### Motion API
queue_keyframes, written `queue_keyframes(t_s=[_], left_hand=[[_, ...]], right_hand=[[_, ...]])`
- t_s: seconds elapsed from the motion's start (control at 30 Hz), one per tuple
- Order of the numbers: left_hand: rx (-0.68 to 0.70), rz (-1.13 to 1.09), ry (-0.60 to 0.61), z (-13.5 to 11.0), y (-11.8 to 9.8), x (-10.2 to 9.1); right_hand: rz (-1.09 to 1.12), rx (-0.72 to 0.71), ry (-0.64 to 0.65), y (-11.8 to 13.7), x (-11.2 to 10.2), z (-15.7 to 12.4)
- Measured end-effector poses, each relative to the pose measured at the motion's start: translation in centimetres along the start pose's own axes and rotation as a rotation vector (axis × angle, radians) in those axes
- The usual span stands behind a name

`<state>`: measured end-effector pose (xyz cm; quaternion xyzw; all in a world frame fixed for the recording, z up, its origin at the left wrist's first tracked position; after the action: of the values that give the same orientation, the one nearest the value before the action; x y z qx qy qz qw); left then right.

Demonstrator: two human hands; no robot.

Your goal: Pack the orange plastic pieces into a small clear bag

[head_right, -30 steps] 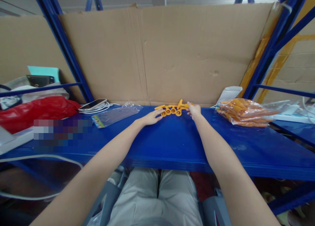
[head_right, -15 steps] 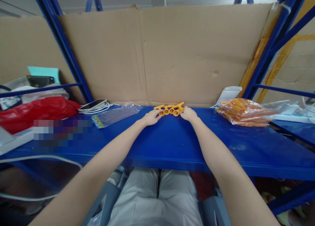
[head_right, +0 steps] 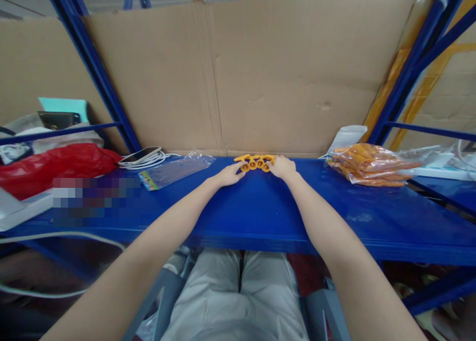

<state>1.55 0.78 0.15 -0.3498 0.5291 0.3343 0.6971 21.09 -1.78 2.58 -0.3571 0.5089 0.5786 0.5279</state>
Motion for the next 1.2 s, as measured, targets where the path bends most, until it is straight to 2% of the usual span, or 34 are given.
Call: queue_keyframes(t_s=[0.13,0.3,0.4,0.5,0.63,0.8,0.87,0.93,1.0,1.1,1.2], left_hand=[[0.025,-0.002,0.009,0.1,-0.3,0.3],[0.11,-0.006,0.026,0.5,-1.1,1.0],[0.158,-0.012,0.005,0.6,-1.5,1.4],[0.117,-0.021,-0.011,0.6,-1.4,1.4],[-0.068,0.018,-0.079,0.3,-0.2,0.0],[-0.48,0.043,-0.262,-0.7,3.0,-2.1],[-0.64,0.042,-0.276,-1.3,4.3,-2.3],[-0.742,0.041,-0.207,-1.8,5.4,-2.1],[-0.761,0.061,-0.089,-2.0,5.9,-1.7],[-0.669,0.116,0.04,-1.8,5.9,-1.4],[-0.563,0.121,0.083,-1.4,5.3,-1.4]], right_hand=[[-0.024,-0.077,-0.071,0.0,0.6,0.2],[0.03,-0.273,-0.132,0.5,1.3,0.4],[0.062,-0.372,-0.13,1.0,1.7,0.3],[0.064,-0.424,-0.093,1.6,2.1,0.0],[0.057,-0.468,-0.02,2.3,2.5,-0.3],[0.05,-0.451,-0.047,2.8,2.6,-0.6],[0.04,-0.448,-0.064,2.9,2.7,-0.7],[0.036,-0.468,-0.075,3.1,2.9,-0.8],[0.033,-0.493,-0.069,3.3,3.0,-0.9],[0.035,-0.495,-0.045,3.5,3.0,-0.9],[0.03,-0.476,-0.043,3.8,2.8,-0.9]])
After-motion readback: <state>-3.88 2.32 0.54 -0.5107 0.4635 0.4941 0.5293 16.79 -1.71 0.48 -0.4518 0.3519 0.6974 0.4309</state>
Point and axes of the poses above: each hand's wrist, its own z-axis towards the middle knuckle, its own x-axis out of the palm, y = z × x, the point moved 2 cm from there along z, towards the middle knuckle, and after that the axes turned 6 degrees about z, right-handed, at the moved point
